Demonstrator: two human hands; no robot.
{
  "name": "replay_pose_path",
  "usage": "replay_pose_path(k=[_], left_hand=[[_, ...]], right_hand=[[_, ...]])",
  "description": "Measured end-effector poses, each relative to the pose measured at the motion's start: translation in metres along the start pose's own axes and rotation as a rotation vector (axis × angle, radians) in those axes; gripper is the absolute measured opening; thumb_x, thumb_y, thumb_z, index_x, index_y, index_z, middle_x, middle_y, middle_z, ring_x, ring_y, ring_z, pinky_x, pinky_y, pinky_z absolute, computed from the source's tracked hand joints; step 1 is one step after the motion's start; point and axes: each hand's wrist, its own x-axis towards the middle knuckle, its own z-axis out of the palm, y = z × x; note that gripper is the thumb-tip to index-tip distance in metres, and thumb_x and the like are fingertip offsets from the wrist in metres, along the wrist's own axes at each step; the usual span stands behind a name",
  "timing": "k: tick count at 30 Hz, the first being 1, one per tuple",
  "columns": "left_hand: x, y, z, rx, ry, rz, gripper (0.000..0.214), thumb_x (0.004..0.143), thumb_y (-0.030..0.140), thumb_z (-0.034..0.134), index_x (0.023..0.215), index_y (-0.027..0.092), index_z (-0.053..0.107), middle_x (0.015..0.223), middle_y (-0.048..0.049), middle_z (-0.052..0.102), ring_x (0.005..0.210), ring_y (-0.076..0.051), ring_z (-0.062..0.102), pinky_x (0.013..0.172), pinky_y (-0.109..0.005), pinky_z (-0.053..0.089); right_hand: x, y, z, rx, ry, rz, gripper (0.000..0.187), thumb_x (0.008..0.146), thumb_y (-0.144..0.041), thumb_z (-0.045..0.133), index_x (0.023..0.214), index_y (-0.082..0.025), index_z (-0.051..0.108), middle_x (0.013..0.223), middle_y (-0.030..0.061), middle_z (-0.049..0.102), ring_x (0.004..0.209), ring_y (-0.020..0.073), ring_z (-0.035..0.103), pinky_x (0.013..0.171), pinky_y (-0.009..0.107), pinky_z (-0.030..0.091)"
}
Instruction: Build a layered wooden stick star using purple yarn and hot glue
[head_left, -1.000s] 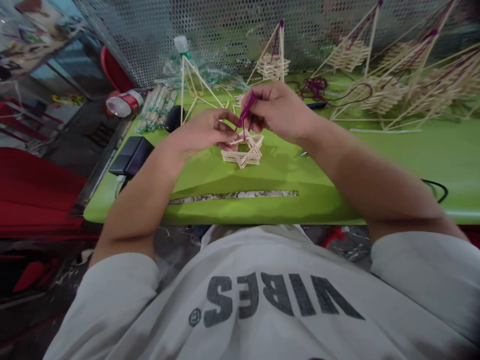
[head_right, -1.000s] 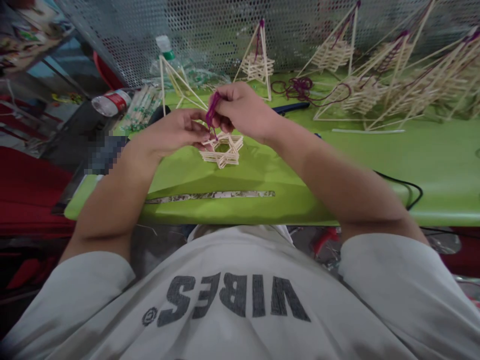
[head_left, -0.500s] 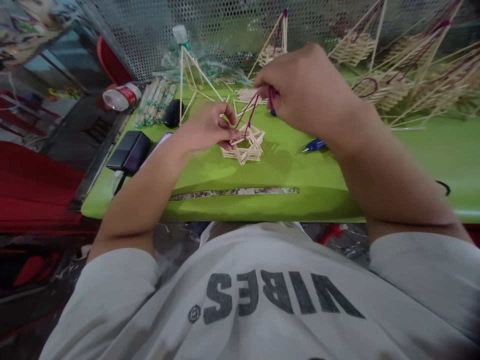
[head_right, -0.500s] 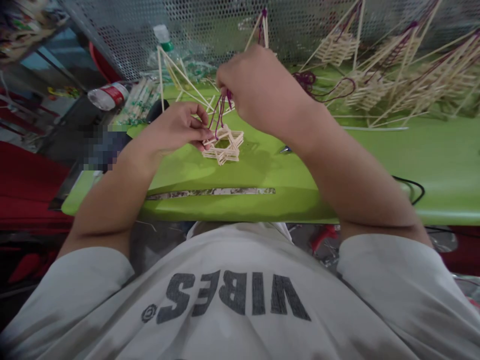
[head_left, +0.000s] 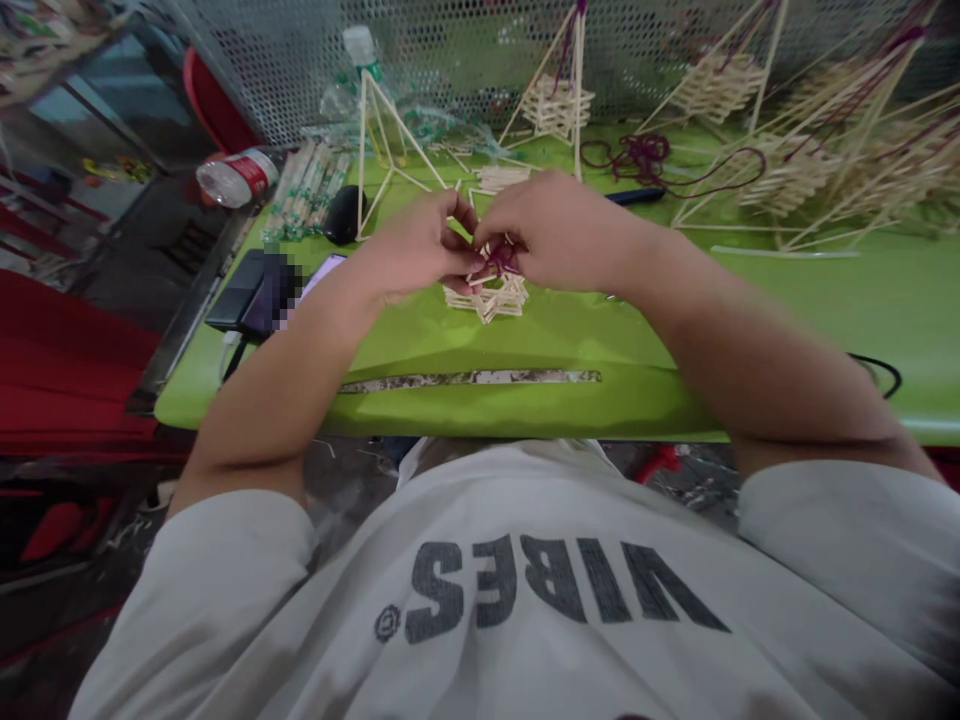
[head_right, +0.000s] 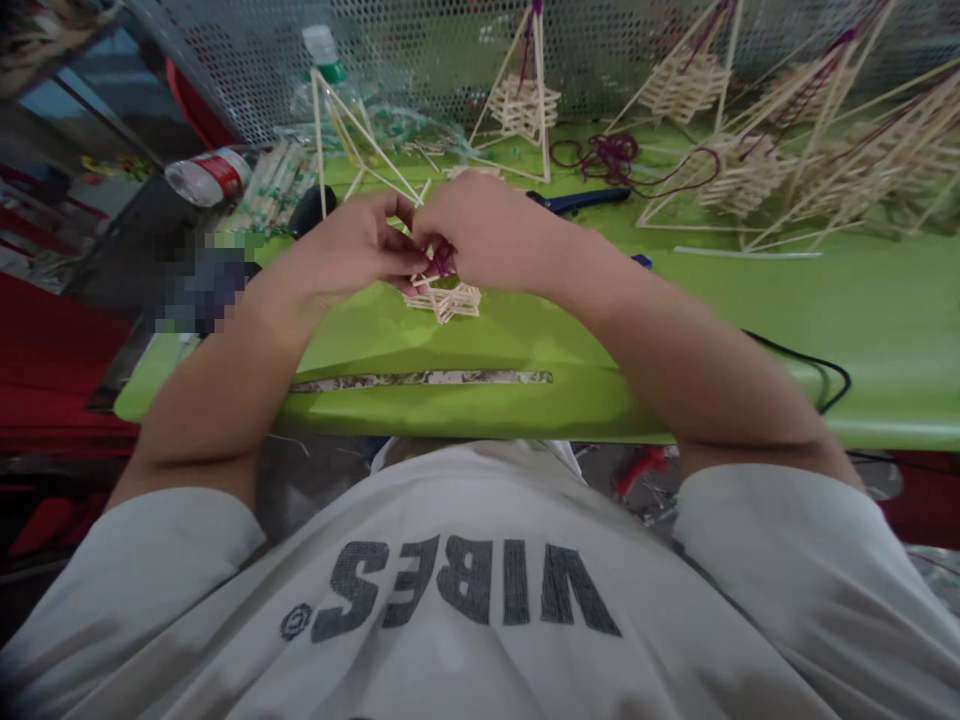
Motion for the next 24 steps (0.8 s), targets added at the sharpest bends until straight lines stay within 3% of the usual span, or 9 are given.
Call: replay_pose_path(k=[5, 9, 12, 15, 17, 19, 21, 24], left_hand=[[-0.003, 0.0, 0.0, -0.035, -0.079, 0.024, 0.042, 0.081, 0.012, 0.094, 0.111, 0.02, 0.065, 0.085, -0.0009, 0.082, 0.085, -0.02, 0.082, 0.08, -0.035, 0.07], [-0.002, 0.0, -0.004, -0.065, -0.049, 0.017, 0.04, 0.08, 0.006, 0.092, 0.103, 0.019, 0.061, 0.071, 0.0021, 0.074, 0.074, -0.02, 0.08, 0.073, -0.033, 0.069], [-0.004, 0.003, -0.008, -0.092, -0.026, 0.031, 0.035, 0.084, 0.002, 0.086, 0.102, 0.019, 0.062, 0.075, 0.0016, 0.075, 0.072, -0.019, 0.081, 0.069, -0.029, 0.067], [-0.008, 0.009, -0.011, -0.154, 0.009, 0.055, 0.033, 0.087, 0.001, 0.082, 0.103, 0.02, 0.06, 0.077, 0.0015, 0.076, 0.07, -0.018, 0.081, 0.064, -0.025, 0.064], [-0.011, 0.014, -0.012, -0.192, 0.021, 0.068, 0.034, 0.087, 0.002, 0.082, 0.102, 0.021, 0.058, 0.075, 0.0027, 0.075, 0.066, -0.016, 0.079, 0.062, -0.024, 0.062], [-0.014, 0.017, -0.014, -0.218, 0.013, 0.071, 0.036, 0.086, 0.004, 0.085, 0.101, 0.022, 0.057, 0.075, 0.0034, 0.074, 0.065, -0.015, 0.078, 0.062, -0.024, 0.061], [-0.016, 0.019, -0.015, -0.228, 0.001, 0.059, 0.038, 0.085, 0.008, 0.088, 0.099, 0.022, 0.057, 0.075, 0.0034, 0.074, 0.069, -0.015, 0.078, 0.064, -0.023, 0.062], [-0.016, 0.018, -0.016, -0.236, -0.021, 0.024, 0.035, 0.086, 0.015, 0.092, 0.099, 0.022, 0.06, 0.079, 0.0021, 0.076, 0.078, -0.013, 0.079, 0.072, -0.023, 0.063]], right_hand=[[-0.008, 0.002, -0.014, 0.129, 0.073, -0.116, 0.051, 0.095, -0.004, 0.064, 0.131, -0.037, 0.081, 0.128, 0.0, 0.088, 0.118, 0.0253, 0.079, 0.107, 0.037, 0.056], [-0.011, 0.019, -0.023, 0.272, 0.241, -0.084, 0.036, 0.101, -0.012, 0.072, 0.126, -0.038, 0.079, 0.144, 0.0, 0.082, 0.114, 0.0225, 0.073, 0.102, 0.036, 0.056], [-0.008, 0.038, -0.02, 0.44, 0.3, 0.041, 0.017, 0.101, -0.023, 0.078, 0.116, -0.031, 0.078, 0.129, 0.006, 0.083, 0.094, 0.0202, 0.07, 0.083, 0.036, 0.056], [-0.003, 0.051, -0.011, 0.729, 0.141, 0.156, 0.013, 0.094, -0.032, 0.086, 0.103, -0.025, 0.08, 0.099, 0.0068, 0.082, 0.071, 0.0155, 0.063, 0.066, 0.034, 0.052], [-0.001, 0.051, -0.007, 0.888, -0.061, 0.145, 0.022, 0.091, -0.037, 0.09, 0.107, -0.024, 0.081, 0.092, 0.0044, 0.081, 0.062, 0.0125, 0.057, 0.057, 0.031, 0.048], [-0.003, 0.043, -0.004, 0.952, -0.176, 0.088, 0.034, 0.088, -0.042, 0.094, 0.115, -0.026, 0.081, 0.09, 0.0021, 0.083, 0.059, 0.0122, 0.058, 0.054, 0.03, 0.048], [-0.005, 0.031, -0.002, 0.918, -0.149, 0.042, 0.042, 0.084, -0.044, 0.099, 0.118, -0.028, 0.081, 0.089, 0.0004, 0.085, 0.061, 0.0145, 0.064, 0.055, 0.03, 0.052], [-0.009, 0.014, 0.0, 0.805, 0.03, 0.073, 0.04, 0.079, -0.055, 0.103, 0.106, -0.033, 0.084, 0.089, -0.0012, 0.087, 0.067, 0.0184, 0.069, 0.057, 0.033, 0.056]])
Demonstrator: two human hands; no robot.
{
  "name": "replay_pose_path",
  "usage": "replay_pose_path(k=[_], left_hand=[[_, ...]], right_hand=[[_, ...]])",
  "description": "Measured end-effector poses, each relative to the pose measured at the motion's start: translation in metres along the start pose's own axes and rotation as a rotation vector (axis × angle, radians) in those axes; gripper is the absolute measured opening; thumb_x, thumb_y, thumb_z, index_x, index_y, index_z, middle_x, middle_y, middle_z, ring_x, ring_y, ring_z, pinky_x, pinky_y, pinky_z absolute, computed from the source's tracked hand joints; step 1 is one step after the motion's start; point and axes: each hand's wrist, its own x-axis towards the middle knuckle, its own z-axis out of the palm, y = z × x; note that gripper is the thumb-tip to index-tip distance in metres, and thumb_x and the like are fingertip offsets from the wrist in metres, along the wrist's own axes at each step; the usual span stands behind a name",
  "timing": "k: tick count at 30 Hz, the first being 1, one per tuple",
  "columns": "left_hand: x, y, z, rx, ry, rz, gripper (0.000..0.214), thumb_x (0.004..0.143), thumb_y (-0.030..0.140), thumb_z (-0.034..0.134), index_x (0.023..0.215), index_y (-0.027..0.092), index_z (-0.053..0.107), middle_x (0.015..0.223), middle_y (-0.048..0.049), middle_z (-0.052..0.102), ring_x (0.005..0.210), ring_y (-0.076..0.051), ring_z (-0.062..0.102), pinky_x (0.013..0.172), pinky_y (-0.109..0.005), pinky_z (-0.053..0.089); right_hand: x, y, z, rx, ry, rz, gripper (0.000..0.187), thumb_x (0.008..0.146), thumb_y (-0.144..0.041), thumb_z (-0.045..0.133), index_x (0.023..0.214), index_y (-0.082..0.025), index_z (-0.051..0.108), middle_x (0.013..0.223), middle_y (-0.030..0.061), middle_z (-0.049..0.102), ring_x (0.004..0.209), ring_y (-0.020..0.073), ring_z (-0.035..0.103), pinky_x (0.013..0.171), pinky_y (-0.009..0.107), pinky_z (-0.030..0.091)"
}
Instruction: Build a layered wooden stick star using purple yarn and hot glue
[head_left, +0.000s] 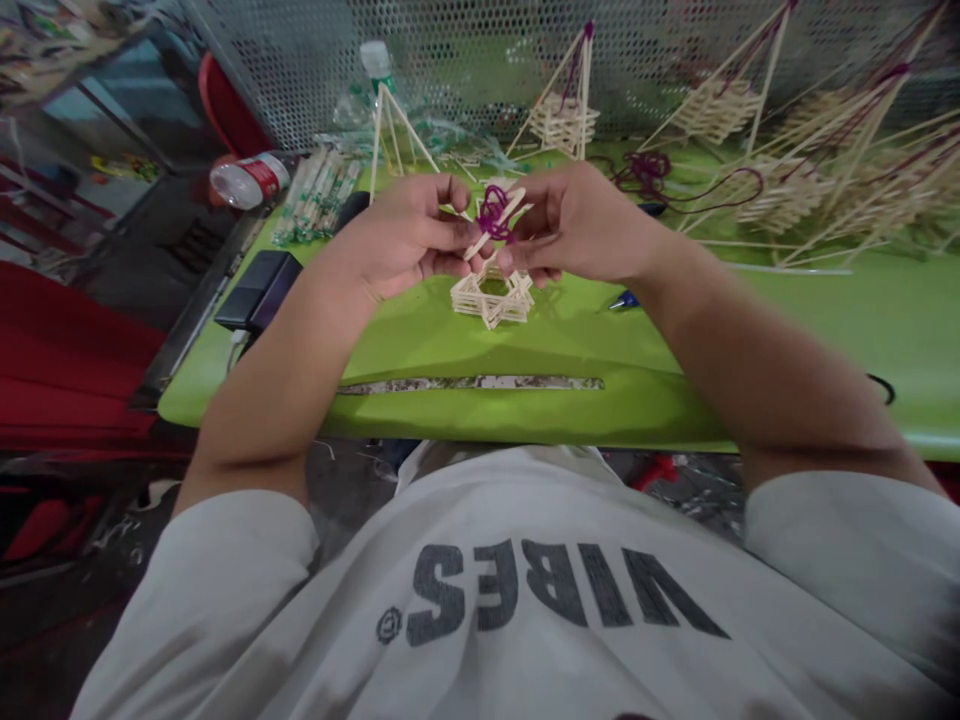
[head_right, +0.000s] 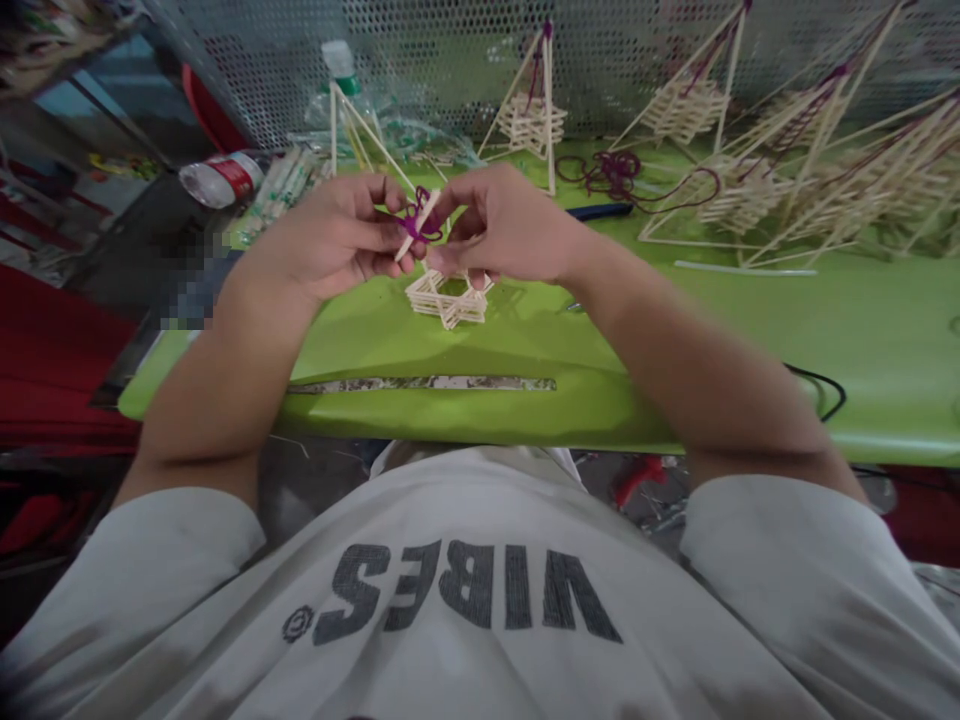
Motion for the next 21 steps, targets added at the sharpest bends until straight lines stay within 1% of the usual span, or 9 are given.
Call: replay_pose_path(k=[2, 5, 8, 9, 11, 14, 16, 19, 21], left_hand=[[0.001, -0.002, -0.001, -0.02, -0.007, 0.005, 0.034, 0.086, 0.02, 0.094, 0.099, 0.021, 0.063, 0.08, 0.001, 0.076, 0.08, -0.013, 0.08, 0.074, -0.023, 0.063], [0.003, -0.004, -0.001, -0.023, -0.022, 0.028, 0.036, 0.084, 0.028, 0.098, 0.096, 0.021, 0.064, 0.083, -0.0019, 0.077, 0.082, -0.015, 0.082, 0.071, -0.022, 0.063], [0.002, -0.001, 0.0, 0.025, -0.045, 0.015, 0.04, 0.083, 0.035, 0.102, 0.099, 0.021, 0.067, 0.091, -0.0049, 0.081, 0.089, -0.019, 0.085, 0.071, -0.022, 0.065], [0.001, 0.0, 0.0, 0.038, -0.05, 0.013, 0.041, 0.083, 0.037, 0.102, 0.1, 0.021, 0.068, 0.092, -0.0051, 0.081, 0.09, -0.02, 0.085, 0.071, -0.022, 0.065], [-0.001, 0.002, -0.001, 0.051, -0.054, 0.014, 0.039, 0.086, 0.036, 0.1, 0.102, 0.021, 0.068, 0.094, -0.0041, 0.081, 0.091, -0.02, 0.086, 0.072, -0.022, 0.065], [0.0, 0.003, -0.004, 0.039, -0.037, 0.035, 0.036, 0.088, 0.03, 0.097, 0.1, 0.022, 0.064, 0.087, -0.001, 0.078, 0.084, -0.018, 0.084, 0.069, -0.022, 0.064], [0.002, 0.002, -0.009, 0.033, -0.019, 0.055, 0.036, 0.087, 0.026, 0.097, 0.1, 0.022, 0.063, 0.086, -0.0003, 0.077, 0.079, -0.018, 0.083, 0.068, -0.024, 0.065], [0.005, 0.0, -0.015, 0.064, 0.019, 0.073, 0.035, 0.085, 0.023, 0.097, 0.101, 0.023, 0.066, 0.089, -0.0016, 0.08, 0.079, -0.019, 0.084, 0.07, -0.027, 0.068], [0.006, -0.002, -0.017, 0.096, 0.048, 0.085, 0.032, 0.085, 0.022, 0.095, 0.101, 0.023, 0.068, 0.088, -0.0018, 0.08, 0.079, -0.019, 0.084, 0.07, -0.028, 0.068]], right_hand=[[-0.002, -0.004, 0.007, -0.022, 0.087, -0.012, 0.042, 0.077, -0.066, 0.101, 0.097, -0.035, 0.083, 0.092, -0.001, 0.087, 0.068, 0.0199, 0.07, 0.057, 0.035, 0.056], [-0.003, -0.006, 0.014, -0.017, 0.122, -0.009, 0.051, 0.078, -0.08, 0.094, 0.094, -0.034, 0.081, 0.095, 0.0013, 0.088, 0.068, 0.0212, 0.072, 0.058, 0.037, 0.056], [-0.002, -0.004, 0.018, -0.035, 0.171, 0.039, 0.055, 0.08, -0.087, 0.087, 0.091, -0.034, 0.077, 0.09, 0.0023, 0.086, 0.07, 0.0228, 0.072, 0.059, 0.037, 0.057], [-0.002, -0.002, 0.018, -0.029, 0.183, 0.033, 0.053, 0.082, -0.086, 0.086, 0.088, -0.034, 0.076, 0.086, 0.0018, 0.084, 0.069, 0.0226, 0.07, 0.06, 0.037, 0.057], [0.0, 0.002, 0.018, -0.014, 0.182, -0.007, 0.047, 0.09, -0.078, 0.082, 0.081, -0.033, 0.071, 0.077, 0.0001, 0.077, 0.064, 0.0204, 0.064, 0.061, 0.037, 0.054], [0.006, 0.009, 0.016, -0.074, 0.18, -0.02, 0.045, 0.098, -0.057, 0.076, 0.066, -0.029, 0.061, 0.064, -0.0013, 0.064, 0.058, 0.0166, 0.05, 0.06, 0.034, 0.045], [0.01, 0.014, 0.015, -0.195, 0.192, 0.03, 0.048, 0.099, -0.046, 0.073, 0.059, -0.027, 0.054, 0.058, -0.001, 0.055, 0.058, 0.016, 0.044, 0.06, 0.034, 0.04], [0.014, 0.02, 0.014, -0.442, 0.244, 0.105, 0.055, 0.098, -0.038, 0.07, 0.054, -0.026, 0.04, 0.052, -0.0006, 0.041, 0.057, 0.0161, 0.037, 0.059, 0.036, 0.034], [0.016, 0.025, 0.014, -0.586, 0.256, 0.114, 0.055, 0.097, -0.036, 0.07, 0.055, -0.027, 0.037, 0.053, -0.0004, 0.038, 0.058, 0.0162, 0.035, 0.06, 0.038, 0.033]])
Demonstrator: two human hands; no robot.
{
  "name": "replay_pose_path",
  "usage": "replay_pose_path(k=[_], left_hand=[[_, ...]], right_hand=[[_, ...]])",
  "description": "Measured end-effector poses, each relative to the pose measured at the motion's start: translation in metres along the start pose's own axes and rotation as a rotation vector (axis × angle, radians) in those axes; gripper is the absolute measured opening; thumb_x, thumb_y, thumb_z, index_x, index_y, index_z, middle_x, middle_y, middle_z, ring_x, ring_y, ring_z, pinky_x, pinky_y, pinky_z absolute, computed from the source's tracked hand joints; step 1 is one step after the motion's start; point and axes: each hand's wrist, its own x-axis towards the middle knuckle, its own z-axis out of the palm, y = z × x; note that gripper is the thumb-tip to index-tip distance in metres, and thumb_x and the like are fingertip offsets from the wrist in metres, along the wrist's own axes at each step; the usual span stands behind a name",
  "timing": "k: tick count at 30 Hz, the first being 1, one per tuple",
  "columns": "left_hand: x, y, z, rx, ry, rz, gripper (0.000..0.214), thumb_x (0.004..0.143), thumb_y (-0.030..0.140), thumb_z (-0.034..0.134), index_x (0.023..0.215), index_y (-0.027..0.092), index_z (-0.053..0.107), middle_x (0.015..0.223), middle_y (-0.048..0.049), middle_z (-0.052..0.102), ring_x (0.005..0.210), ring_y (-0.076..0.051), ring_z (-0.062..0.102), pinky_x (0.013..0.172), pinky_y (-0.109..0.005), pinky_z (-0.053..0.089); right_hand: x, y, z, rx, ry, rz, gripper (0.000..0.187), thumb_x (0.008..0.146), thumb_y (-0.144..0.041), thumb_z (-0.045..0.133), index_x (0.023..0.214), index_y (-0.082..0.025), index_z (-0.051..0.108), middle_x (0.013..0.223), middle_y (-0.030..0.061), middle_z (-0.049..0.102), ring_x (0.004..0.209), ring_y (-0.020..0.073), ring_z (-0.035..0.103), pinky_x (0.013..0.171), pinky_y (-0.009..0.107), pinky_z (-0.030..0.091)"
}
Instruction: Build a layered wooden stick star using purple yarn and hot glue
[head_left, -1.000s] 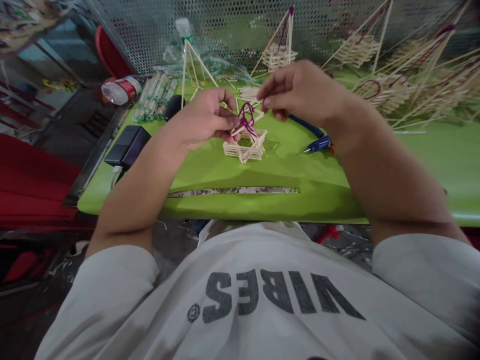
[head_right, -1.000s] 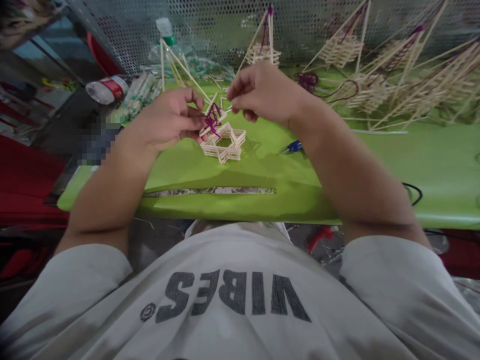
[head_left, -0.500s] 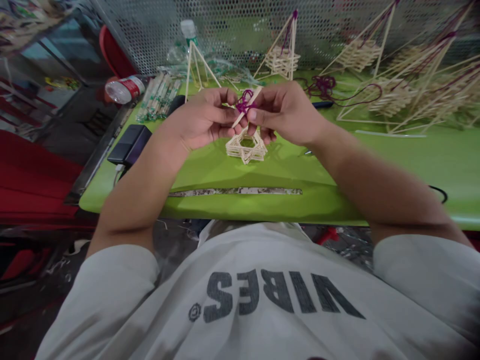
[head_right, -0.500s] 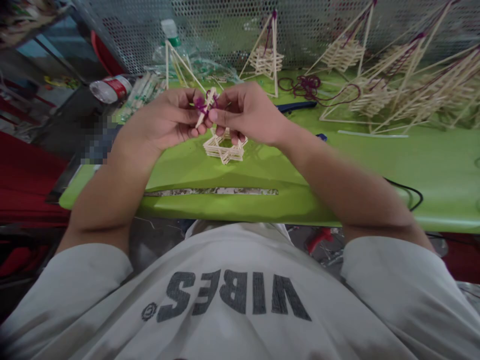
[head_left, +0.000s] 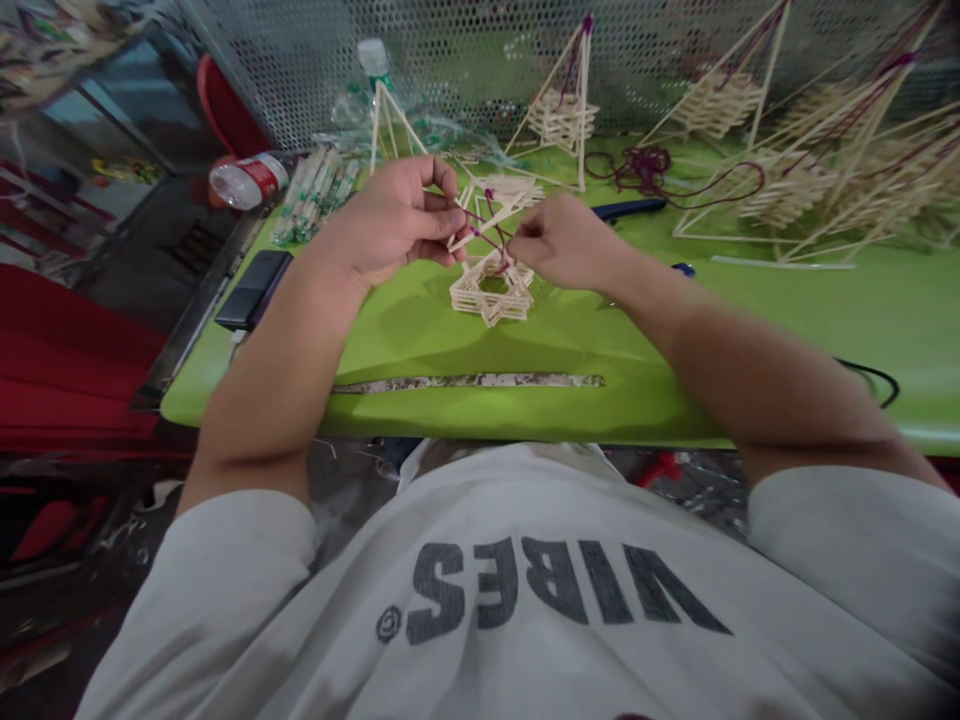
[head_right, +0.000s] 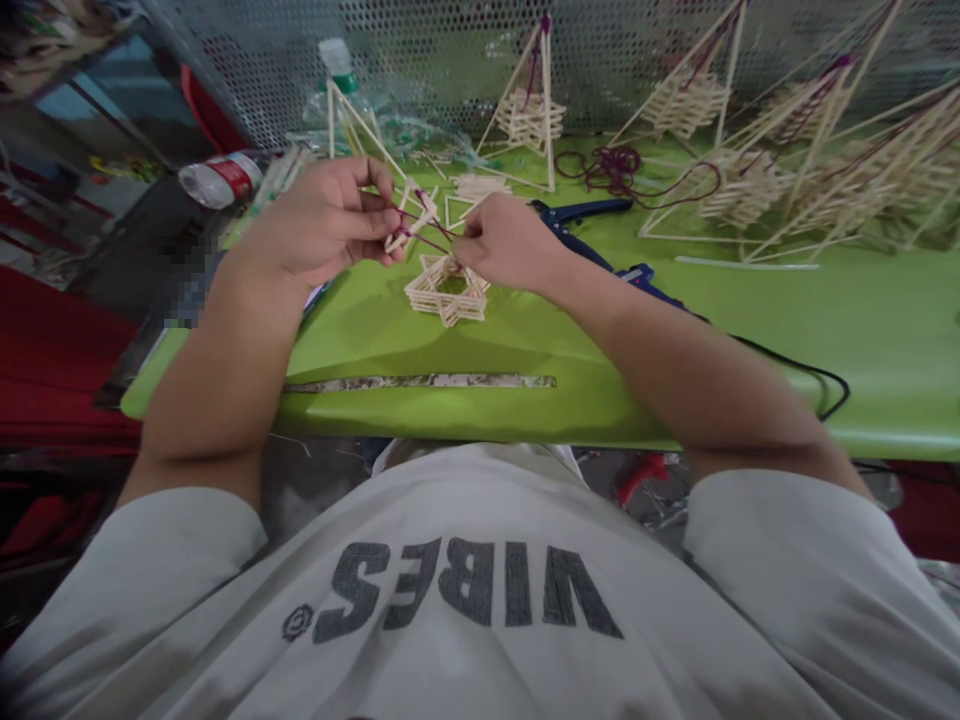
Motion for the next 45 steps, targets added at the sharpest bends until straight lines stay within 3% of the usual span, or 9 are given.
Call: replay_pose_path(k=[7, 11, 17, 23, 28, 32, 35, 39, 45], left_hand=[[0.006, -0.008, -0.004, 0.112, 0.05, -0.001, 0.024, 0.09, 0.019, 0.091, 0.107, 0.023, 0.075, 0.089, -0.0039, 0.082, 0.085, -0.023, 0.085, 0.078, -0.035, 0.07], [0.013, -0.016, -0.004, 0.088, 0.028, -0.049, 0.027, 0.089, 0.018, 0.093, 0.11, 0.021, 0.076, 0.089, -0.0049, 0.082, 0.088, -0.023, 0.086, 0.081, -0.035, 0.071], [0.018, -0.024, 0.01, 0.126, 0.081, -0.08, 0.02, 0.09, 0.011, 0.088, 0.105, 0.018, 0.078, 0.091, -0.0059, 0.083, 0.093, -0.022, 0.085, 0.085, -0.033, 0.072], [0.016, -0.026, 0.031, 0.202, 0.074, -0.106, 0.013, 0.093, 0.007, 0.085, 0.095, 0.015, 0.075, 0.083, -0.0051, 0.078, 0.085, -0.02, 0.081, 0.092, -0.039, 0.069], [0.017, -0.036, 0.031, 0.291, 0.061, -0.075, 0.017, 0.094, 0.019, 0.089, 0.094, 0.019, 0.072, 0.077, -0.0028, 0.073, 0.077, -0.02, 0.076, 0.089, -0.038, 0.064], [0.013, -0.029, 0.019, 0.617, 0.071, 0.014, 0.023, 0.098, 0.042, 0.086, 0.098, 0.022, 0.078, 0.084, -0.0056, 0.075, 0.077, -0.019, 0.069, 0.082, -0.034, 0.055], [0.01, -0.019, 0.003, 0.814, -0.076, 0.036, 0.048, 0.086, 0.056, 0.097, 0.119, 0.025, 0.081, 0.107, -0.0072, 0.079, 0.089, -0.021, 0.071, 0.085, -0.032, 0.053], [0.013, -0.022, -0.01, 0.898, -0.179, -0.015, 0.084, 0.063, 0.057, 0.109, 0.136, 0.028, 0.078, 0.112, -0.0069, 0.078, 0.106, -0.03, 0.076, 0.095, -0.035, 0.055], [0.018, -0.034, -0.004, 0.852, -0.173, -0.025, 0.084, 0.059, 0.052, 0.111, 0.131, 0.027, 0.075, 0.096, -0.0047, 0.078, 0.108, -0.033, 0.077, 0.099, -0.037, 0.055]], right_hand=[[0.01, 0.021, -0.005, 0.071, -0.102, -0.078, 0.011, 0.092, -0.035, 0.076, 0.086, -0.026, 0.074, 0.078, 0.0038, 0.074, 0.074, 0.0204, 0.061, 0.073, 0.039, 0.046], [0.013, 0.03, -0.024, 0.279, -0.214, -0.055, 0.027, 0.084, -0.035, 0.089, 0.11, -0.032, 0.082, 0.093, 0.0017, 0.083, 0.076, 0.0219, 0.068, 0.072, 0.04, 0.053], [0.01, 0.029, -0.046, 0.394, -0.166, 0.005, 0.027, 0.086, -0.039, 0.094, 0.107, -0.027, 0.083, 0.098, 0.0042, 0.088, 0.074, 0.0184, 0.076, 0.074, 0.037, 0.062], [0.002, 0.017, -0.025, 0.32, -0.238, 0.06, 0.022, 0.088, -0.04, 0.093, 0.081, -0.025, 0.08, 0.08, 0.006, 0.084, 0.075, 0.0235, 0.08, 0.074, 0.041, 0.064], [0.006, 0.022, -0.002, 0.325, -0.211, 0.091, 0.022, 0.081, -0.033, 0.097, 0.072, -0.027, 0.078, 0.067, 0.0043, 0.079, 0.071, 0.0249, 0.077, 0.07, 0.041, 0.063], [0.007, 0.025, 0.002, 0.299, -0.204, 0.073, 0.023, 0.08, -0.035, 0.098, 0.071, -0.028, 0.078, 0.066, 0.0051, 0.078, 0.069, 0.0266, 0.075, 0.069, 0.042, 0.062], [0.006, 0.024, 0.003, 0.26, -0.199, 0.044, 0.019, 0.083, -0.033, 0.093, 0.073, -0.028, 0.077, 0.066, 0.0036, 0.077, 0.068, 0.0259, 0.074, 0.067, 0.041, 0.058], [0.002, 0.016, 0.002, 0.144, -0.14, 0.023, 0.021, 0.085, -0.026, 0.088, 0.07, -0.027, 0.073, 0.065, 0.0034, 0.074, 0.07, 0.0252, 0.071, 0.071, 0.041, 0.054], [0.0, 0.007, 0.001, 0.013, -0.094, 0.001, 0.025, 0.085, -0.018, 0.083, 0.072, -0.028, 0.064, 0.073, 0.0057, 0.076, 0.081, 0.0291, 0.074, 0.081, 0.044, 0.056]])
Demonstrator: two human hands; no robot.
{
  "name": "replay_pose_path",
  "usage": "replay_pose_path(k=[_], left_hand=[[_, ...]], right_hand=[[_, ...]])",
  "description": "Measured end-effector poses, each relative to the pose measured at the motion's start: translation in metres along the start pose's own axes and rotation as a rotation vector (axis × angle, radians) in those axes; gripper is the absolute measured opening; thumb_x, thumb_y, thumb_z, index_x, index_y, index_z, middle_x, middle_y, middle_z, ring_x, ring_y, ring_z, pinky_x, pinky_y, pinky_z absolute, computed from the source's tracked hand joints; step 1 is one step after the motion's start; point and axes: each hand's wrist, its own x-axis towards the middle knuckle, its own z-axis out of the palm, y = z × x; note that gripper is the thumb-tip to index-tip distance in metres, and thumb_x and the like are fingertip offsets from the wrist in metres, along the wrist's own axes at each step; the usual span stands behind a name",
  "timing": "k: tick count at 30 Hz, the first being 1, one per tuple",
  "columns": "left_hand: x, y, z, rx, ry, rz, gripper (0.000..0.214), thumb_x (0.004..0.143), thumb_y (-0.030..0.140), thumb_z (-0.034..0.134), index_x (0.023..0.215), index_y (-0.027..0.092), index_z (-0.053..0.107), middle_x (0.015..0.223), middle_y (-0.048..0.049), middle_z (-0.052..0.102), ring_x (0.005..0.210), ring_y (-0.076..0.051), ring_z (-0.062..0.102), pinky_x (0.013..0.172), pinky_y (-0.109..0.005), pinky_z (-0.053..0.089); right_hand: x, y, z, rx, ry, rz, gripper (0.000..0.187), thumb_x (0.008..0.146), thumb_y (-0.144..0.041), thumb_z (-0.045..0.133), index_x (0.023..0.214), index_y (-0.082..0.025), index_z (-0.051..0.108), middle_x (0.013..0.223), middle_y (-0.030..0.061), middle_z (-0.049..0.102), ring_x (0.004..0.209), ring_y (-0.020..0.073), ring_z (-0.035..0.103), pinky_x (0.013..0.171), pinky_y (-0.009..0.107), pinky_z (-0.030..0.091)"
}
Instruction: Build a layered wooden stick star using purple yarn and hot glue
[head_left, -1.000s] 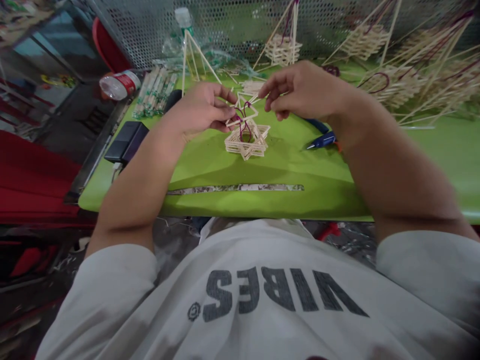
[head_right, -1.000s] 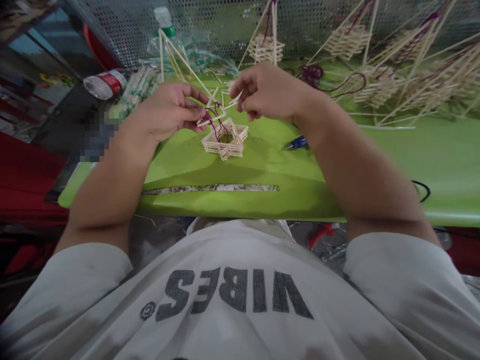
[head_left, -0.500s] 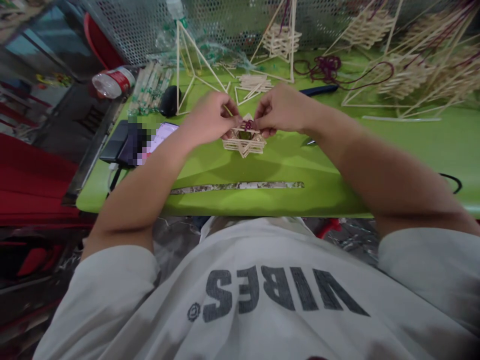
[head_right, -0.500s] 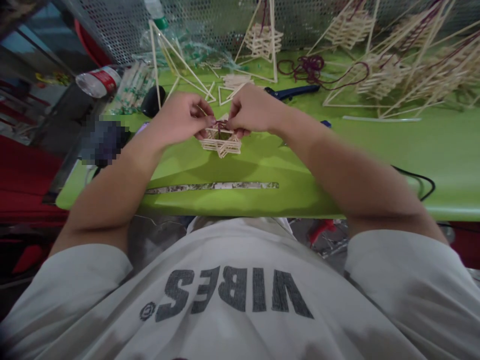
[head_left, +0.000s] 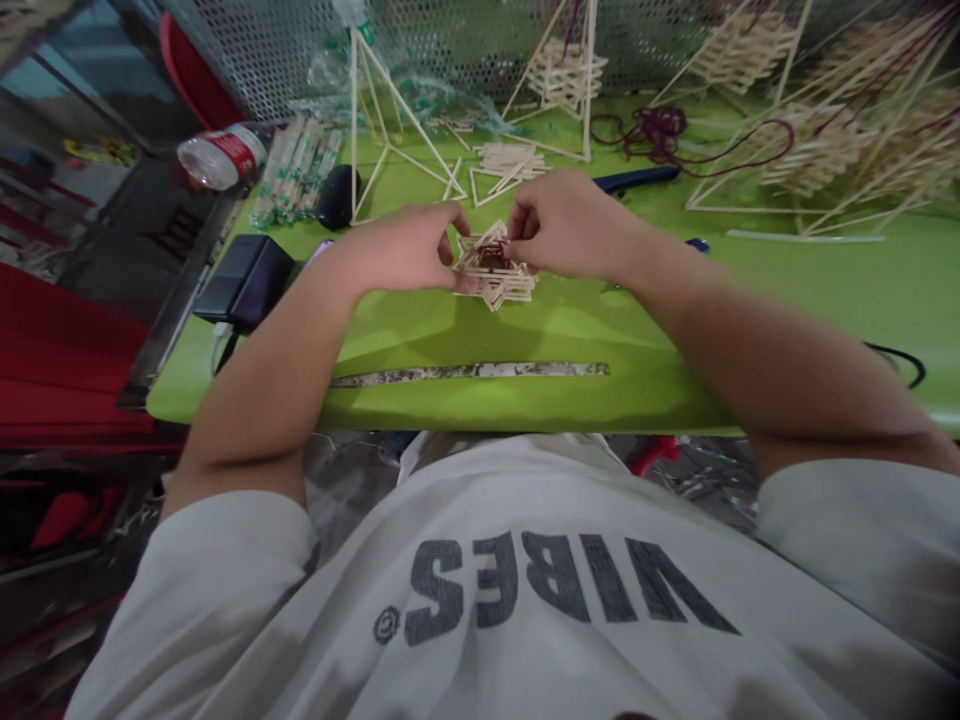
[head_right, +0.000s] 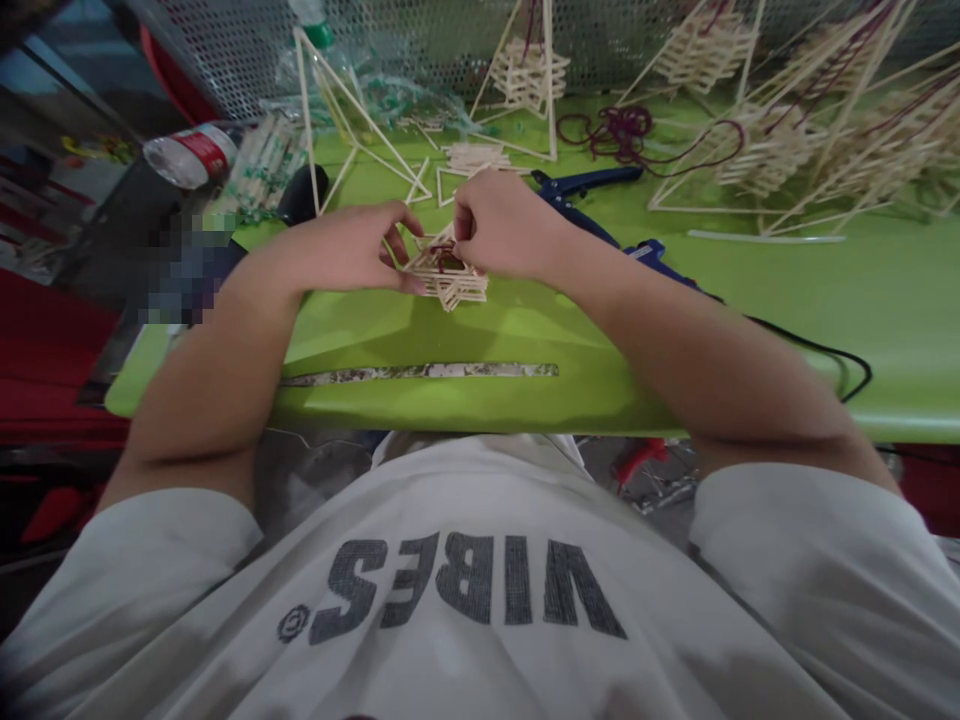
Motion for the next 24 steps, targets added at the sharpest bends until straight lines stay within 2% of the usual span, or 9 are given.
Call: replay_pose_path(k=[3, 6, 9, 13, 16, 20, 22, 24], left_hand=[[-0.005, 0.011, -0.002, 0.073, 0.021, 0.014, 0.078, 0.071, 0.058, 0.103, 0.136, 0.027, 0.073, 0.114, -0.008, 0.081, 0.107, -0.032, 0.077, 0.097, -0.038, 0.055], [-0.01, 0.022, -0.004, 0.186, -0.005, 0.013, 0.076, 0.081, 0.059, 0.095, 0.146, 0.029, 0.069, 0.131, -0.0097, 0.081, 0.108, -0.032, 0.078, 0.094, -0.04, 0.055], [-0.01, 0.026, -0.001, 0.272, -0.03, 0.017, 0.076, 0.083, 0.057, 0.092, 0.149, 0.029, 0.067, 0.125, -0.0095, 0.084, 0.105, -0.032, 0.077, 0.09, -0.039, 0.054], [-0.005, 0.024, 0.003, 0.313, -0.044, 0.064, 0.061, 0.085, 0.047, 0.089, 0.14, 0.027, 0.072, 0.114, -0.0077, 0.084, 0.099, -0.03, 0.077, 0.085, -0.037, 0.05], [-0.007, 0.028, 0.004, 0.297, -0.078, 0.113, 0.061, 0.083, 0.043, 0.09, 0.138, 0.027, 0.073, 0.11, -0.0054, 0.084, 0.096, -0.027, 0.077, 0.083, -0.035, 0.048], [-0.026, 0.044, 0.012, 0.247, -0.154, 0.166, 0.057, 0.083, 0.038, 0.091, 0.135, 0.026, 0.072, 0.103, -0.0024, 0.082, 0.089, -0.024, 0.076, 0.078, -0.032, 0.046], [-0.039, 0.054, 0.018, 0.261, -0.169, 0.189, 0.053, 0.087, 0.036, 0.089, 0.136, 0.026, 0.073, 0.101, -0.0023, 0.082, 0.087, -0.024, 0.075, 0.075, -0.032, 0.045], [-0.051, 0.061, 0.024, 0.297, -0.137, 0.209, 0.056, 0.088, 0.039, 0.09, 0.139, 0.027, 0.072, 0.103, -0.0031, 0.083, 0.089, -0.025, 0.077, 0.075, -0.033, 0.046]], right_hand=[[0.001, 0.006, -0.005, -0.079, 0.046, -0.038, 0.02, 0.093, -0.03, 0.08, 0.078, -0.028, 0.068, 0.087, 0.0077, 0.081, 0.083, 0.027, 0.072, 0.083, 0.044, 0.057], [0.001, 0.012, -0.013, -0.109, -0.014, -0.012, 0.016, 0.1, -0.037, 0.075, 0.091, -0.025, 0.071, 0.085, 0.0059, 0.08, 0.078, 0.0201, 0.067, 0.083, 0.039, 0.054], [-0.001, 0.015, -0.016, -0.028, -0.13, 0.072, 0.014, 0.1, -0.033, 0.077, 0.107, -0.022, 0.07, 0.075, 0.0023, 0.077, 0.071, 0.0177, 0.07, 0.078, 0.036, 0.053], [-0.007, 0.015, -0.013, 0.096, -0.218, 0.046, 0.026, 0.098, -0.026, 0.079, 0.12, -0.019, 0.068, 0.081, 0.0057, 0.083, 0.073, 0.0215, 0.078, 0.077, 0.036, 0.058], [-0.02, 0.014, -0.012, 0.201, -0.274, 0.094, 0.029, 0.094, -0.024, 0.084, 0.119, -0.016, 0.07, 0.084, 0.0095, 0.085, 0.076, 0.0246, 0.081, 0.076, 0.036, 0.061], [-0.052, 0.012, -0.015, 0.341, -0.351, 0.182, 0.027, 0.093, -0.027, 0.088, 0.113, -0.017, 0.075, 0.077, 0.0055, 0.083, 0.07, 0.0252, 0.082, 0.073, 0.036, 0.063], [-0.07, 0.009, -0.016, 0.336, -0.375, 0.196, 0.019, 0.095, -0.027, 0.085, 0.11, -0.019, 0.077, 0.073, 0.0038, 0.082, 0.065, 0.0246, 0.08, 0.068, 0.035, 0.061], [-0.085, 0.005, -0.015, 0.254, -0.322, 0.155, 0.012, 0.098, -0.027, 0.079, 0.108, -0.021, 0.079, 0.072, 0.0024, 0.081, 0.063, 0.0226, 0.077, 0.064, 0.034, 0.057]])
